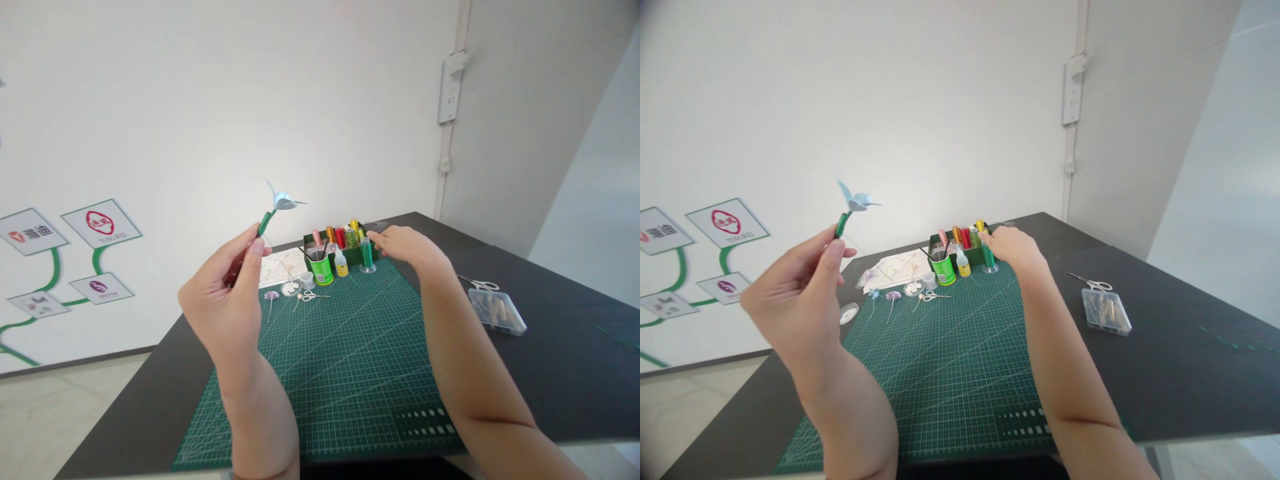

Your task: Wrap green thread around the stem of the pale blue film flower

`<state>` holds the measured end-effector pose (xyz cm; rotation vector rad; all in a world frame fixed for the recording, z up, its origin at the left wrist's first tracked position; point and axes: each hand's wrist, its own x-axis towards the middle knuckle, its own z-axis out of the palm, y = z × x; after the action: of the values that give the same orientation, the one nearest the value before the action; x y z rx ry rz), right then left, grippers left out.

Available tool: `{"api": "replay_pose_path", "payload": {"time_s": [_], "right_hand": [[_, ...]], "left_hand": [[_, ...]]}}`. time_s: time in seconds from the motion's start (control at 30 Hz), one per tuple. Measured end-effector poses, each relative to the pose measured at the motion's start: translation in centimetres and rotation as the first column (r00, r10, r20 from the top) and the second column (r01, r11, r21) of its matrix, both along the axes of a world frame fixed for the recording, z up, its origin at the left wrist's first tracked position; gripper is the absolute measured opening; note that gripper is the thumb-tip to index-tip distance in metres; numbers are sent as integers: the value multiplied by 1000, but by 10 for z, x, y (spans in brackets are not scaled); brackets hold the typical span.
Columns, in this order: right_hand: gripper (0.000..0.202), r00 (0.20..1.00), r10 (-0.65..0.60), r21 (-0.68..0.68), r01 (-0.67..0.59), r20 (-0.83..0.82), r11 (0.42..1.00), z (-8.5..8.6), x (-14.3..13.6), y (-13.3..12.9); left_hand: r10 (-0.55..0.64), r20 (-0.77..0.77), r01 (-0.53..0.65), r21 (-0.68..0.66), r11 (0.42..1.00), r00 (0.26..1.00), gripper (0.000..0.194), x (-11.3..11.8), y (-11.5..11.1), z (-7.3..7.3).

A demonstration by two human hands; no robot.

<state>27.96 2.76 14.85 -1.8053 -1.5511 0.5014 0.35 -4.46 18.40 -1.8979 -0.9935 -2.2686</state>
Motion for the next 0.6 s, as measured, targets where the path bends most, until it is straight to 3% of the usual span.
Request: {"api": "replay_pose_path", "payload": {"time_s": [0.1, 0.17, 0.23, 0.33, 0.4, 0.5, 0.6], "right_hand": [[42, 982, 190, 114, -187, -13, 976, 7, -23, -9], [40, 921, 383, 204, -362, -75, 909, 12, -45, -20], [38, 697, 647, 448, -494, -309, 745, 16, -69, -31], [33, 349, 837, 690, -477, -421, 545, 19, -101, -50], [34, 287, 835, 700, -456, -469, 549, 21, -115, -60], [29, 351, 763, 697, -318, -543, 643, 23, -123, -67], [28, 355, 720, 712, -181, -596, 678, 21, -122, -65]], "left_hand": [[-40, -54, 37, -47, 998, 998, 22, 2, 1, -2], [-80, -64, 76, -60, 995, 995, 21, 3, 3, -3], [-122, -81, 116, -74, 990, 989, 21, 5, 5, -5], [-176, -114, 165, -99, 981, 978, 23, 6, 4, -6], [-222, -134, 207, -115, 971, 966, 23, 7, 2, -7], [-257, -168, 238, -123, 963, 952, 23, 10, -1, -7], [-237, -186, 220, -107, 970, 954, 22, 13, 0, -7]]}}
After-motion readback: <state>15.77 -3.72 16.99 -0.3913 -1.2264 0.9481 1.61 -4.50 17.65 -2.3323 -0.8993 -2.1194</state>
